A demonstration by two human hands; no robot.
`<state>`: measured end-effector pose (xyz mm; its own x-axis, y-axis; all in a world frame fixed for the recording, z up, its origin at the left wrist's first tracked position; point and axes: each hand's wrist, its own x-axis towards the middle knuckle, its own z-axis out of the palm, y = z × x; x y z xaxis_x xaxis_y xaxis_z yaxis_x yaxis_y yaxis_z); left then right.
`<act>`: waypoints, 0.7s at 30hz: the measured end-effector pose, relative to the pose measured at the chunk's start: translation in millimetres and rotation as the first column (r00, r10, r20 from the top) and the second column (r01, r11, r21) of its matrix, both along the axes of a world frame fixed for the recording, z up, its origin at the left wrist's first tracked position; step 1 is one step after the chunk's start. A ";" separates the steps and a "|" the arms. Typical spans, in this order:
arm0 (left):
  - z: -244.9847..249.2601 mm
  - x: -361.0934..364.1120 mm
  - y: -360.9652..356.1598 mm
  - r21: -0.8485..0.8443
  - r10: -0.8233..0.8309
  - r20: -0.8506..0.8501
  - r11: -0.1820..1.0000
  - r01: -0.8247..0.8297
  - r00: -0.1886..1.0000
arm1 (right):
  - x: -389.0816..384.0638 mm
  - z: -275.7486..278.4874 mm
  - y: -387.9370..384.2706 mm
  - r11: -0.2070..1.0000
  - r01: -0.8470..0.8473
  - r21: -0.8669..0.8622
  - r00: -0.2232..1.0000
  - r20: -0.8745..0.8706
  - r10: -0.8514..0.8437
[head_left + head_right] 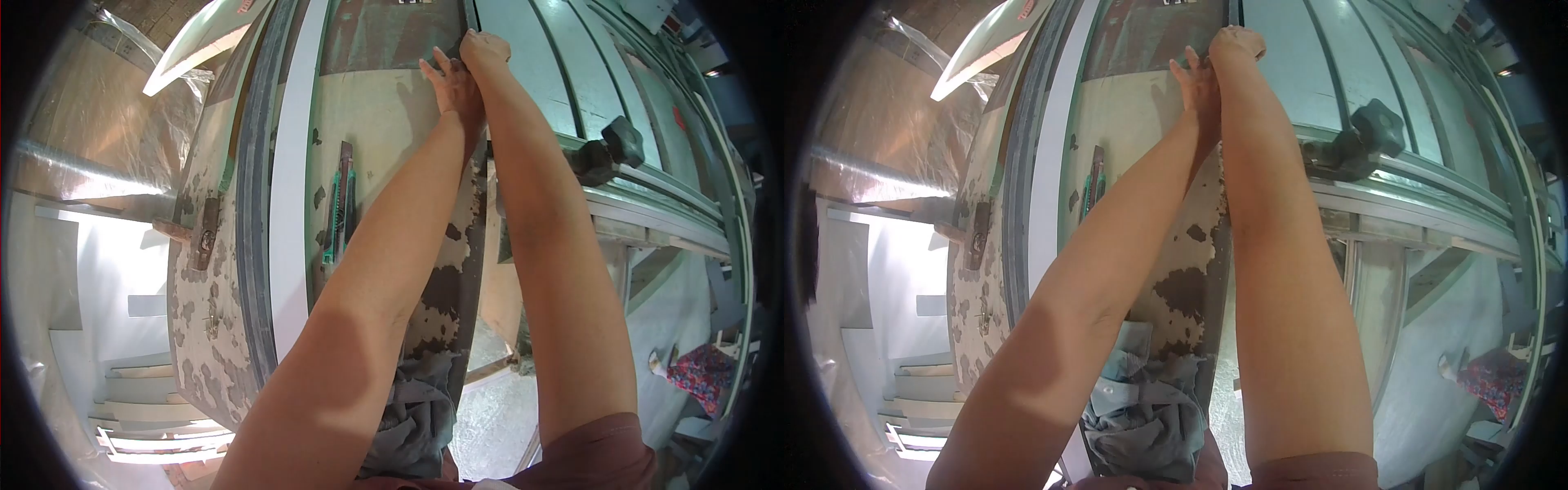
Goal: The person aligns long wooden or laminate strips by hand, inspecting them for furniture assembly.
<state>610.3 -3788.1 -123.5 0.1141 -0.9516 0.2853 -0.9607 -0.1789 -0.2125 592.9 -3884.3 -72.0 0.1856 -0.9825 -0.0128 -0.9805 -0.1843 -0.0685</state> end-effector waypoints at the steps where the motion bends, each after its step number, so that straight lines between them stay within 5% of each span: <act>1: 0.0 -3.1 6.6 -0.005 -0.004 -0.008 1.000 0.004 1.000 | -1.1 1.2 6.0 1.000 0.004 -0.005 1.000 -0.008 -0.004; 7: -33.6 -9.7 41.1 -0.264 -0.004 -0.048 0.965 -0.009 0.999 | -5.0 -1.5 62.2 0.995 -0.051 -0.082 0.995 -0.089 0.044; 10: -22.9 -14.5 79.5 -0.247 -0.015 -0.093 0.969 -0.009 0.996 | -3.6 -8.5 85.6 0.988 -0.059 -0.144 0.988 -0.147 0.037; 12: -10.9 -15.0 107.3 -0.085 -0.075 -0.352 0.995 0.048 0.933 | -1.1 -7.1 102.2 0.998 -0.063 0.000 0.974 -0.218 0.061; 16: 2.9 -13.9 154.8 0.057 0.000 -0.386 0.998 0.024 0.922 | -5.2 -4.7 144.5 0.982 -0.116 0.146 0.934 -0.320 0.158; 18: 9.5 -7.5 172.1 -0.034 -0.077 -0.403 0.997 0.069 0.912 | -21.2 -6.5 157.0 0.997 -0.022 -0.076 1.000 0.017 0.023; 21: 26.7 -3.6 187.8 0.111 -0.084 -0.339 0.986 0.128 0.937 | -40.2 -9.3 173.3 0.993 0.090 -0.083 0.990 0.113 -0.080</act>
